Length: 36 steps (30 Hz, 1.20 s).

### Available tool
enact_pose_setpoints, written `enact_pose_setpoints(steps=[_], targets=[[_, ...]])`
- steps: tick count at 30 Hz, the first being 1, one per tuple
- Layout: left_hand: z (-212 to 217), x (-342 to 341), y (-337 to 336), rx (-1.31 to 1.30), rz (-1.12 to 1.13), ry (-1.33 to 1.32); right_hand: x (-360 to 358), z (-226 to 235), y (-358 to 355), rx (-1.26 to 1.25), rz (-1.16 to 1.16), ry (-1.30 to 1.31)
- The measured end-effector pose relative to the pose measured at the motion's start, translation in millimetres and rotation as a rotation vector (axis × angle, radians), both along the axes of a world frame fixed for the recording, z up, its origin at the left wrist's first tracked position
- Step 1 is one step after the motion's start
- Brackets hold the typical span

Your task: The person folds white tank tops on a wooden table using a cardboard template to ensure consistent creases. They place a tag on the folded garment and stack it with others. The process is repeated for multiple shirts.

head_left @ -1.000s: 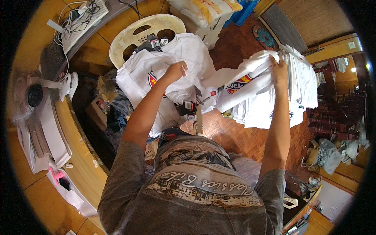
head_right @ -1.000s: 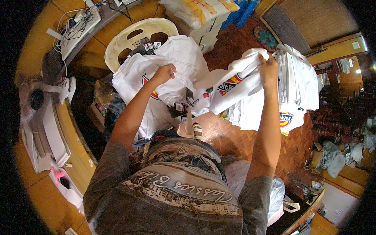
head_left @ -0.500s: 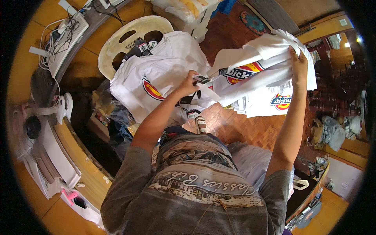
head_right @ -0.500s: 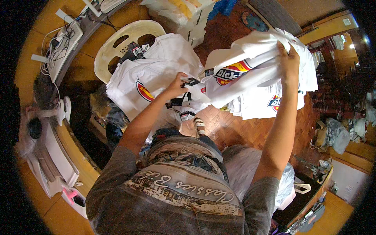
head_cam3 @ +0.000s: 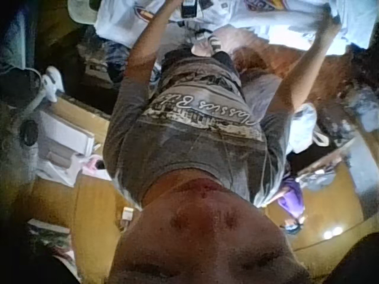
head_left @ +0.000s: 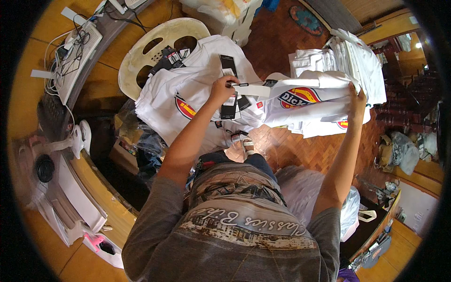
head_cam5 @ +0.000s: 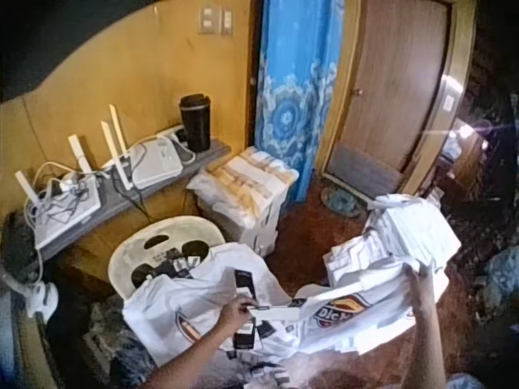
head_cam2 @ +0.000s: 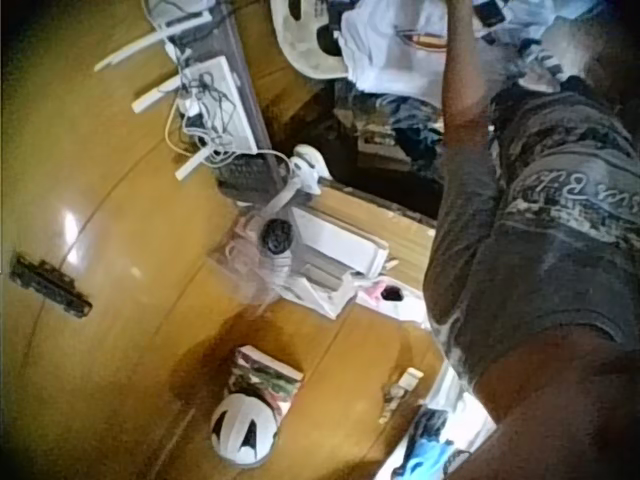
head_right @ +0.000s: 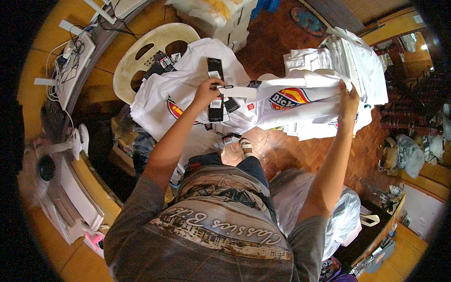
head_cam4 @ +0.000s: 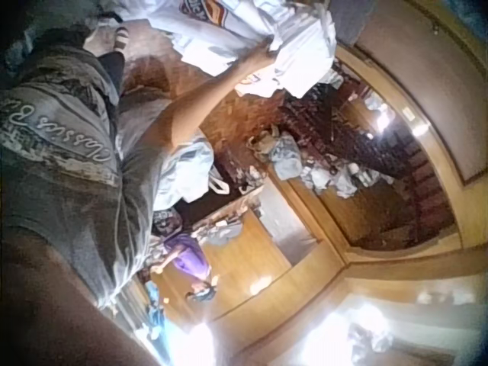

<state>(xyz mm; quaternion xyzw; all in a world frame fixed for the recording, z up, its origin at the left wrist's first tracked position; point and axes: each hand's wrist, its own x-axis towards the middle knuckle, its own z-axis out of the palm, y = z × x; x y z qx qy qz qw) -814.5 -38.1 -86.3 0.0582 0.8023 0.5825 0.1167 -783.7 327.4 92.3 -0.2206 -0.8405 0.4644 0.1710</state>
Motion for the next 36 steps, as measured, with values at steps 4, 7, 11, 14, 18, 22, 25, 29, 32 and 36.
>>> enact_pose_setpoints(steps=[4,7,11,14,18,22,25,29,32,36], targets=[[1.2,0.5,1.5,0.602,0.106,-0.447,14.6,-4.3,1.4,-0.003,-0.092,-0.079],[-6.5,-1.2,-2.6,0.818,0.237,-0.395,22.9,-13.3,11.1,-0.02,-0.092,-0.092],[-0.9,5.7,1.3,0.92,0.291,-0.312,30.1,-27.3,17.5,-0.027,-0.111,-0.062],[5.8,7.9,-0.1,0.803,0.284,-0.333,31.5,-24.0,13.3,-0.053,-0.114,-0.087],[9.3,14.3,3.3,0.494,0.218,-0.039,33.2,-12.7,6.0,-0.104,-0.083,-0.059],[17.4,34.3,4.3,0.506,0.096,0.058,30.5,10.8,-11.8,-0.07,-0.102,-0.064],[-0.9,64.8,8.1,0.287,0.121,0.144,22.4,24.5,-13.2,-0.085,-0.11,-0.067],[15.3,87.7,5.7,-0.318,-0.491,0.906,12.1,42.4,-25.4,-0.023,-0.032,-0.008],[14.3,98.7,12.2,-0.586,-0.667,0.922,12.7,61.1,-39.8,0.002,0.027,-0.018],[18.9,94.5,33.2,-0.861,-0.634,0.778,24.3,77.7,-56.9,0.038,0.081,0.008]])
